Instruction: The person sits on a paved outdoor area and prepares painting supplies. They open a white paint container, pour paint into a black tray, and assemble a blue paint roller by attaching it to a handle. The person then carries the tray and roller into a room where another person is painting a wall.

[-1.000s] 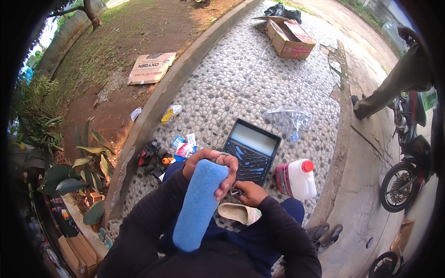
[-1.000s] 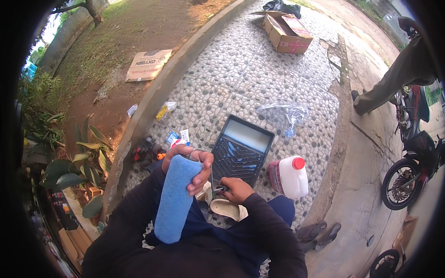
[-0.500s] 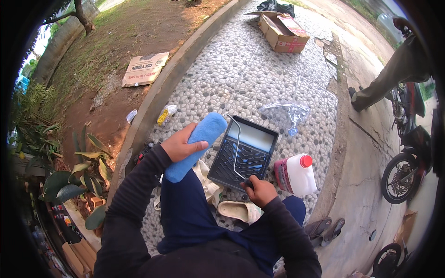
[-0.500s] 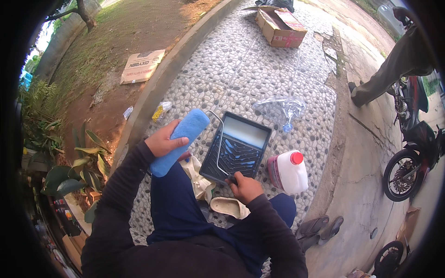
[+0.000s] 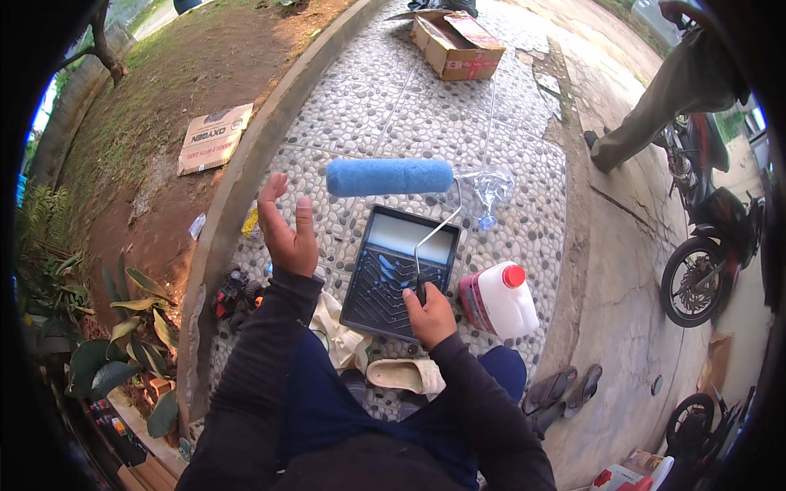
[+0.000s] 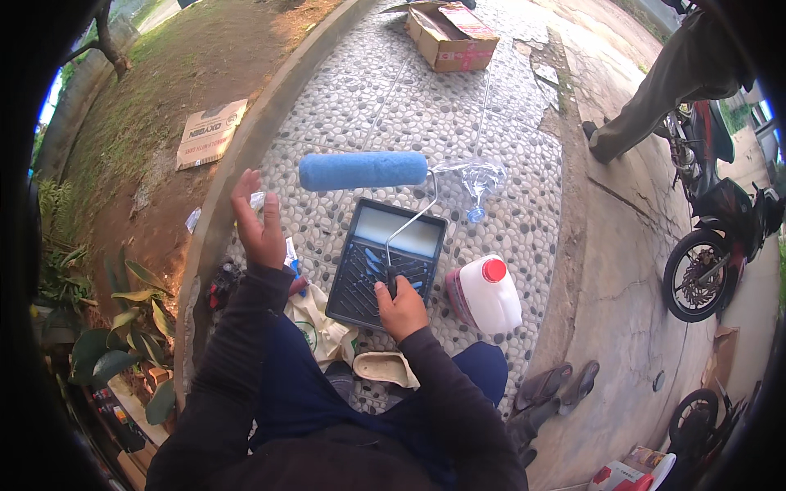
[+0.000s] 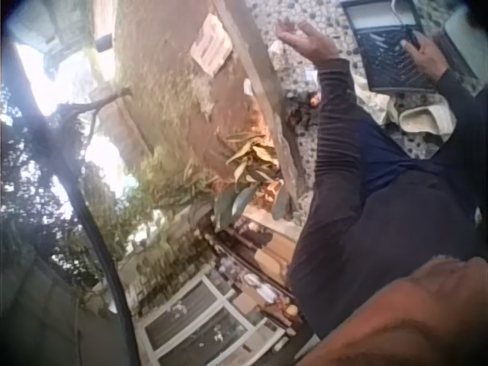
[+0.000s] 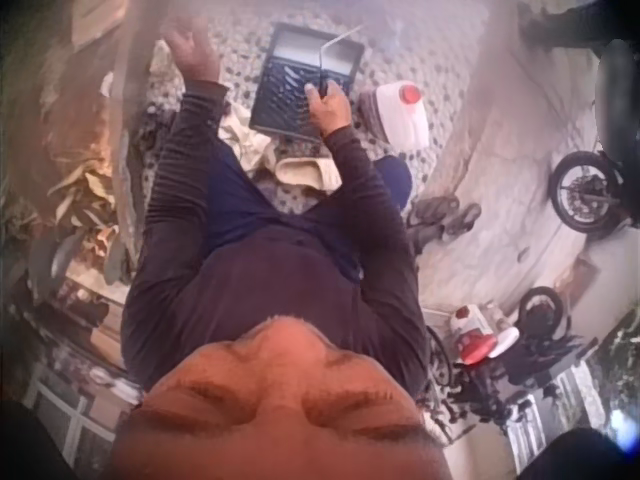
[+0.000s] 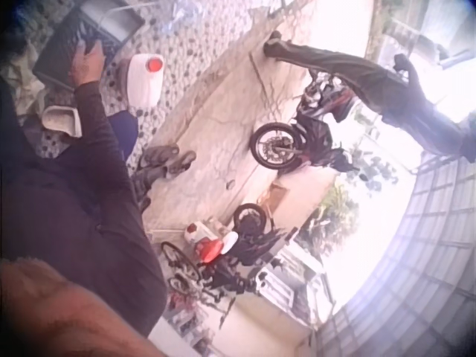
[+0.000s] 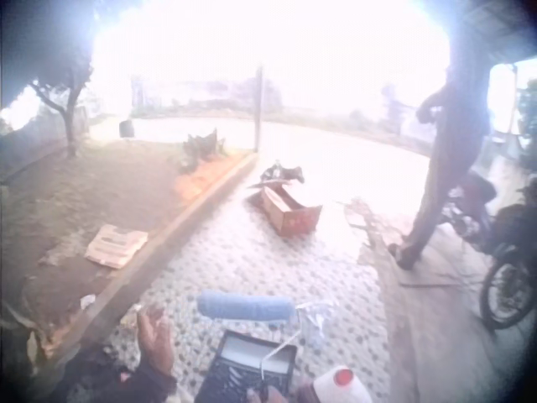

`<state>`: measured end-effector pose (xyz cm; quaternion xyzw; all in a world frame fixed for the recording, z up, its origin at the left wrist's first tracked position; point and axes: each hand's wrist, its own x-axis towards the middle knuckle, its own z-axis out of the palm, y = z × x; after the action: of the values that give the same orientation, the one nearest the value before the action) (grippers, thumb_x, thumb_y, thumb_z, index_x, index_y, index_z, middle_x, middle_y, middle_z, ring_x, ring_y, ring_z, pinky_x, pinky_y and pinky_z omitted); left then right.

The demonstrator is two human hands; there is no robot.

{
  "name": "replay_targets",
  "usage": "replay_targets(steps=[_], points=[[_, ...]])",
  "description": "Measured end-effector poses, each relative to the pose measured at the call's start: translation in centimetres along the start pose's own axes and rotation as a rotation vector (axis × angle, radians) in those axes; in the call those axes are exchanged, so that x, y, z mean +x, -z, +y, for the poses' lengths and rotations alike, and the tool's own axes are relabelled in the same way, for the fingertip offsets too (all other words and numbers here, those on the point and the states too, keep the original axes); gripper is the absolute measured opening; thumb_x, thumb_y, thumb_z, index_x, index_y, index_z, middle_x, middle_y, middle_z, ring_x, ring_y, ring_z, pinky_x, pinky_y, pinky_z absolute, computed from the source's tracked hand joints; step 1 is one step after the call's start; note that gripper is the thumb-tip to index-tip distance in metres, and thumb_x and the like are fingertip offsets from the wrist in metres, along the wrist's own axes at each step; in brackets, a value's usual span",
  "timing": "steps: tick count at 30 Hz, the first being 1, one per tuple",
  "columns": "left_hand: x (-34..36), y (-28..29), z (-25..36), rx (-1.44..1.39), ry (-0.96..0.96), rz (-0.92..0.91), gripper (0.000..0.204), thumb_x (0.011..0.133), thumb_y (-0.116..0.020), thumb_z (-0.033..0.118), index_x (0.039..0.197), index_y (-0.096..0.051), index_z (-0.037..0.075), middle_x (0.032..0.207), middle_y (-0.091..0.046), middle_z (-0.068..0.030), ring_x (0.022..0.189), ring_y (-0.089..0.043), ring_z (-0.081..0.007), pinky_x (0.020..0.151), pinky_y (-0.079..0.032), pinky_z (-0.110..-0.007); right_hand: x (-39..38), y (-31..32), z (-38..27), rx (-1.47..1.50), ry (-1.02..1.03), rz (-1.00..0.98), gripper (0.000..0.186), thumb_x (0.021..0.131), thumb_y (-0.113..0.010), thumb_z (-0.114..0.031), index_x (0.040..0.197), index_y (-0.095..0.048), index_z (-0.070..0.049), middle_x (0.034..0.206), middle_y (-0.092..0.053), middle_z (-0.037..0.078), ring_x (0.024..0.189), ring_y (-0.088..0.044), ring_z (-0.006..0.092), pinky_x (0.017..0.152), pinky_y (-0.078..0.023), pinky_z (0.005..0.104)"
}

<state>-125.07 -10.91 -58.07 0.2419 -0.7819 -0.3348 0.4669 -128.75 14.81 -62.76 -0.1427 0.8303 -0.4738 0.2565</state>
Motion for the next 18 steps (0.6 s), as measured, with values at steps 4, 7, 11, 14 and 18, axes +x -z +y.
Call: replay_targets(steps=[4, 7, 11, 14, 18], points=[[-6.7, -4.7, -16.2, -0.040, 0.861, -0.314, 0.039, 0.098, -0.060, 0.033, 0.115, -0.061, -0.002, 0.112, -0.068, -0.0174, 0.100, -0.066, -0.0258, 0.092, -0.050, -0.037, 5.2, -1.8, 3.7, -0.064, -0.047, 0.179, 0.039, 0.096, -0.062, -0.038, 0.099, -0.059, 0.001, 0.081, -0.065, 0.020, 0.078, -0.064, 0.0397, 0.072, -0.049, 0.0461], [-13.4, -8.4, -18.8, 0.379, 0.818, -0.619, 0.046, 0.096, -0.057, 0.045, 0.104, -0.064, 0.000, 0.106, -0.070, -0.0224, 0.104, -0.066, -0.0381, 0.093, -0.049, -0.045, 7.6, -1.4, 11.4, -0.216, -0.065, 0.402, 0.042, 0.095, -0.062, -0.036, 0.108, -0.059, 0.004, 0.106, -0.063, 0.024, 0.099, -0.061, 0.0400, 0.085, -0.047, 0.0466], [-17.5, -8.7, -23.7, 0.349, 0.914, -0.636, 0.052, 0.099, -0.050, 0.049, 0.105, -0.064, -0.001, 0.106, -0.069, -0.0230, 0.104, -0.065, -0.0394, 0.093, -0.048, -0.045, 8.4, -2.3, 19.5, -0.145, -0.092, 0.438, 0.047, 0.094, -0.064, -0.031, 0.119, -0.057, 0.008, 0.131, -0.052, 0.026, 0.121, -0.050, 0.0422, 0.101, -0.041, 0.0459], [-19.1, -9.0, -27.3, 0.241, 0.914, -0.708, 0.058, 0.101, -0.045, 0.052, 0.110, -0.063, -0.002, 0.109, -0.069, -0.0218, 0.106, -0.064, -0.0409, 0.094, -0.047, -0.045, 9.0, -3.4, 19.6, -0.115, -0.103, 0.376, 0.047, 0.093, -0.065, -0.027, 0.123, -0.055, 0.008, 0.121, -0.058, 0.028, 0.115, -0.055, 0.0440, 0.102, -0.043, 0.0445], [-22.0, -9.5, -31.3, 0.312, 0.657, -0.779, 0.063, 0.104, -0.032, 0.054, 0.120, -0.061, 0.000, 0.116, -0.066, -0.0244, 0.111, -0.061, -0.0443, 0.099, -0.044, -0.047, 10.0, -4.8, 19.6, -0.048, -0.148, 0.295, 0.038, 0.093, -0.064, -0.025, 0.114, -0.057, 0.006, 0.113, -0.060, 0.028, 0.109, -0.058, 0.0454, 0.095, -0.045, 0.0462]])
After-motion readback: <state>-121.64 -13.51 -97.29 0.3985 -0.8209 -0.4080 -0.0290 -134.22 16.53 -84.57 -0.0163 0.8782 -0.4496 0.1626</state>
